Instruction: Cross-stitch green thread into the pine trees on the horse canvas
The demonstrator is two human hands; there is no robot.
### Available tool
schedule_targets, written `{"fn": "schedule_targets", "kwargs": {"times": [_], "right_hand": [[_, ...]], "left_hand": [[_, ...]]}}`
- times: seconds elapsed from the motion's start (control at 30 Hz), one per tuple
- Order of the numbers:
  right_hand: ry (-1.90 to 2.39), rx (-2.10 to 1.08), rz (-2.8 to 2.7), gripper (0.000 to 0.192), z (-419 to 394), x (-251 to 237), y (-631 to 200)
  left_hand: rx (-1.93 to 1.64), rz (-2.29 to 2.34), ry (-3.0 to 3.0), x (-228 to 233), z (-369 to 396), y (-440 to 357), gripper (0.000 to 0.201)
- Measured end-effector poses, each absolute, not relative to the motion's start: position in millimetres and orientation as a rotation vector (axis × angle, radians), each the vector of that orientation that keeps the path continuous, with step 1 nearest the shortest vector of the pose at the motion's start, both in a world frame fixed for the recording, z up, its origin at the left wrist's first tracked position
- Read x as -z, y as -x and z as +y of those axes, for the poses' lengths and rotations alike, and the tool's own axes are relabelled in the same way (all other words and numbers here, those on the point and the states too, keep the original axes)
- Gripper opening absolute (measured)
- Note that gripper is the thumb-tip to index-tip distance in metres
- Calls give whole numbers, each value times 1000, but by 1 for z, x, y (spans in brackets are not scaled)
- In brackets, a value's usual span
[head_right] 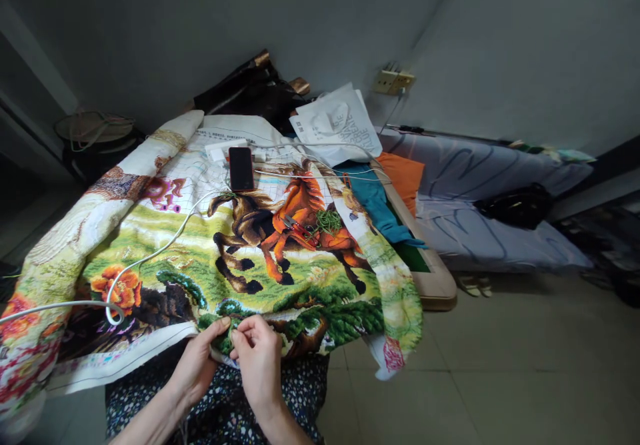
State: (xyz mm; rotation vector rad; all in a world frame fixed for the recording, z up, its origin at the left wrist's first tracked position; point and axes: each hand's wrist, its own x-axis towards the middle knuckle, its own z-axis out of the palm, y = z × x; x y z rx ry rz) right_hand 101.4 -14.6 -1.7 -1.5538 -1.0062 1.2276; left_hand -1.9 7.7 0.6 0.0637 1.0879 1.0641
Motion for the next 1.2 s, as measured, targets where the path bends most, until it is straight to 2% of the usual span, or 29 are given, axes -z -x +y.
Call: {"fn": "schedule_targets", "kwargs": {"times": [0.17,0.23,0.33,0.47,0.6,0.73,0.93,1.1,1.2], "right_hand": [[1654,-958,-1515,29,-5,-11,-111],[1700,-767,-1743,21,-1,-19,-114],[1618,-575,-1788,16,3,-25,-118],[1428,-791,-1518,19,7,-23,-121],[1399,-1018,-1350,24,8,-16,-122],[1389,-994,-1322,24,5,-13,-120],[1393,-920,-1201,31,5,-15,-123],[1330,-1098,-1193,24,10,-18,-130],[1356,-989,-1184,23,10,-21,-135]], "left_hand": [[-1032,994,-5,-4,7,4,36],[-1021,988,14,-5,7,5,41],[-1008,980,4,-6,8,5,39],[-1022,956,2,-8,7,5,34],[-1002,947,-10,-11,7,4,39],[-994,974,-2,-13,9,3,42],[-990,980,9,-10,8,3,34],[-1005,972,-18,-7,8,3,32],[-1011,982,25,-8,9,1,33]]}}
